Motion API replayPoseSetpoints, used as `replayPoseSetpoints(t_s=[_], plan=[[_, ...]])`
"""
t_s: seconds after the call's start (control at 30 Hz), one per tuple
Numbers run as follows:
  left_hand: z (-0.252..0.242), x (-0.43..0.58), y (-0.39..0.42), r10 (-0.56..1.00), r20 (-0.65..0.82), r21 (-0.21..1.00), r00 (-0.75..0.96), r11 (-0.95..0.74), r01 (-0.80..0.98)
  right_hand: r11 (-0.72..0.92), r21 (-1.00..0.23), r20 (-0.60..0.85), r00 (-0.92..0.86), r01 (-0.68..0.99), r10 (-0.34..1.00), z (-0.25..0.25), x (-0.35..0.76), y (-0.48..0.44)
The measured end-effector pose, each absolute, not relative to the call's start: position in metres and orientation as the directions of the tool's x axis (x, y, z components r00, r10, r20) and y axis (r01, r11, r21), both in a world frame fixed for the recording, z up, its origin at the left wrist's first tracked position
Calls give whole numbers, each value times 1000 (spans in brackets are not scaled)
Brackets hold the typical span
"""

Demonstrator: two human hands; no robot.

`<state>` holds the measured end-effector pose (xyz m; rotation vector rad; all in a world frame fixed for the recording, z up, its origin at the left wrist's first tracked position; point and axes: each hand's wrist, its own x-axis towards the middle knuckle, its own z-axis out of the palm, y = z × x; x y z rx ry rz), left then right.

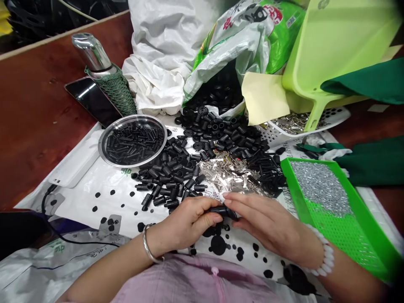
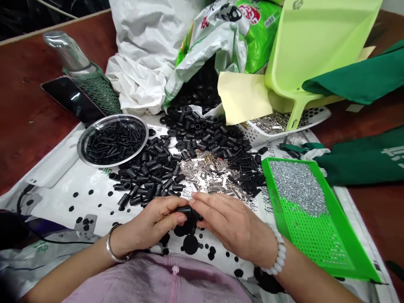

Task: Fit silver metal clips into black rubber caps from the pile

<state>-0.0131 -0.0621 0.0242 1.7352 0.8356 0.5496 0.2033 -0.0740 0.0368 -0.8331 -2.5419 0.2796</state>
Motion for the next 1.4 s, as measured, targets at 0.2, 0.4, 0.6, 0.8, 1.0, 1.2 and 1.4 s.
replayPoseSetpoints(t_s=[0.2, 0.4, 0.6, 0.8, 1.0, 1.2, 1.4], plan=[[20, -15, -63, 689, -239, 965, 684, 247, 89, 812, -322, 443, -680, 487, 584, 34, 198, -78], [13, -13, -65, 780, -13, 935, 625, -212, 284, 711, -502, 445, -559, 492, 700, 25, 190, -79], [5, -12, -71, 777, 128, 872, 617, -384, 303, 438, -751, 210, -450, 494, 868, 27, 187, -83], [15, -13, -67, 737, -51, 967, 674, -133, 219, 756, -328, 294, -699, 567, 652, 39, 200, -84], [9, -9, -73, 735, 106, 894, 669, -365, 259, 531, -669, 241, -525, 520, 817, 33, 188, -83], [6, -10, -73, 754, 118, 897, 646, -360, 257, 438, -665, 102, -508, 604, 855, 39, 189, -88], [6, -10, -72, 750, 72, 921, 657, -303, 245, 625, -496, 269, -578, 603, 771, 35, 193, -91]])
